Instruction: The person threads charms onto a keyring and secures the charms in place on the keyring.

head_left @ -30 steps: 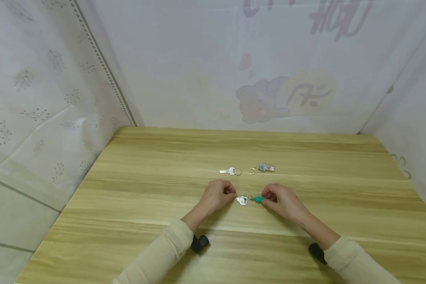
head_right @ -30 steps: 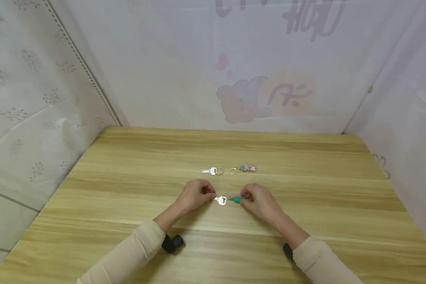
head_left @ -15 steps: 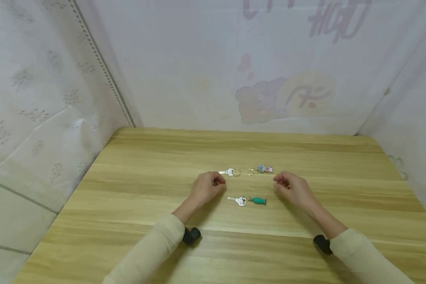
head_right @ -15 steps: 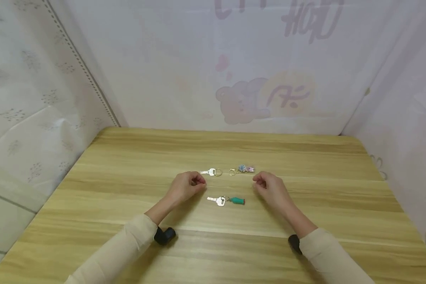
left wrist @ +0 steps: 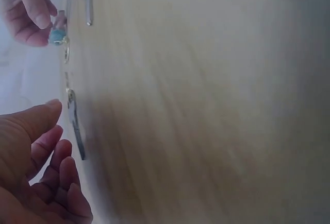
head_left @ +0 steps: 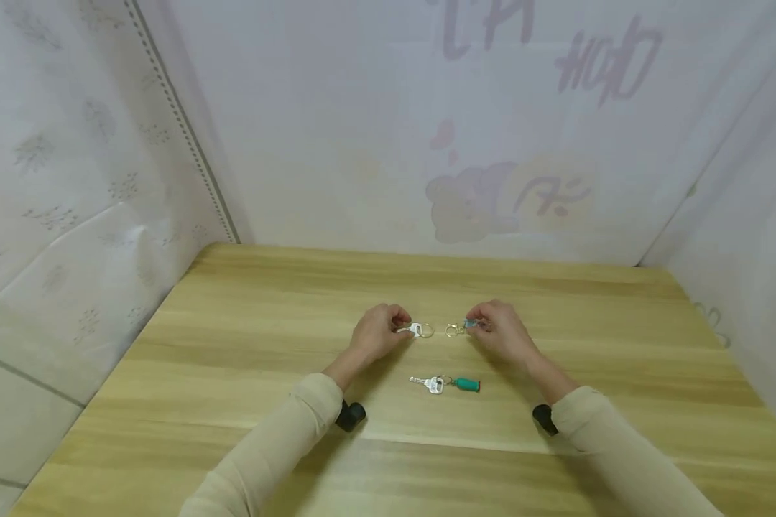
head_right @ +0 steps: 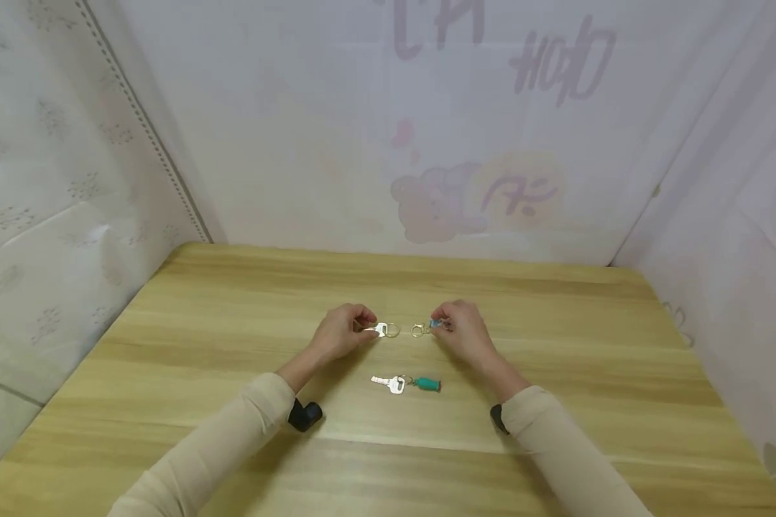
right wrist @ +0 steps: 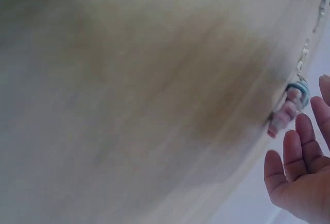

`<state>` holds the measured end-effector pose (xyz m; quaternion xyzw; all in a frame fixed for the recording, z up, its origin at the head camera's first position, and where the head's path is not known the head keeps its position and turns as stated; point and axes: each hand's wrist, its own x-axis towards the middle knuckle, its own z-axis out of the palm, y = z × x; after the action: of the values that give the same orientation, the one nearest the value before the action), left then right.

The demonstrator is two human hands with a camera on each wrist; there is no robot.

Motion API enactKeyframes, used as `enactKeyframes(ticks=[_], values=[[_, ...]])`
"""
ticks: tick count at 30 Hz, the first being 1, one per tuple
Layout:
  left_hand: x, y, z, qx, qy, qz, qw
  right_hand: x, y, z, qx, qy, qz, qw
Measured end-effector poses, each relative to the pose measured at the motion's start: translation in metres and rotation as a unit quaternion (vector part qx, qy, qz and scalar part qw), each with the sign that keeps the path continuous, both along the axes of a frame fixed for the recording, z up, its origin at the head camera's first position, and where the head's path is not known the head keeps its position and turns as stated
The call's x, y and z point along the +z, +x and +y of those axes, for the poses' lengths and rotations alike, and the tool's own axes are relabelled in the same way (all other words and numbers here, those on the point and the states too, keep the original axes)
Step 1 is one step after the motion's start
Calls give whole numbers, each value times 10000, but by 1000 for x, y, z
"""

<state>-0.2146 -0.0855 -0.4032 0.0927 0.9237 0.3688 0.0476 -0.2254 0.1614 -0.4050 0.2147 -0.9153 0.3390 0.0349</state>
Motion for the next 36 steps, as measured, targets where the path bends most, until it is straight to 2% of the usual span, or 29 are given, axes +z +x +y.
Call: enactKeyframes(ticks=[8, 17, 23, 31, 36], values=[[-8, -9, 2, -218, -47, 182, 9996, -4, -8, -7, 69, 369, 68, 9993], [-10, -17, 10, -415, -335, 224, 9983, -5, -12, -14, 220, 797, -365, 9959], [-9, -20, 13, -561, -481, 217, 9970, -6, -16, -18, 226, 1066, -417, 9932], [-2, -23, 16, -677, -502, -15, 9964, -5, -19, -19, 125, 1208, -478, 9915], [1, -24, 18, -668, -373, -236, 9968, -4, -18, -17, 129, 1095, -464, 9928]])
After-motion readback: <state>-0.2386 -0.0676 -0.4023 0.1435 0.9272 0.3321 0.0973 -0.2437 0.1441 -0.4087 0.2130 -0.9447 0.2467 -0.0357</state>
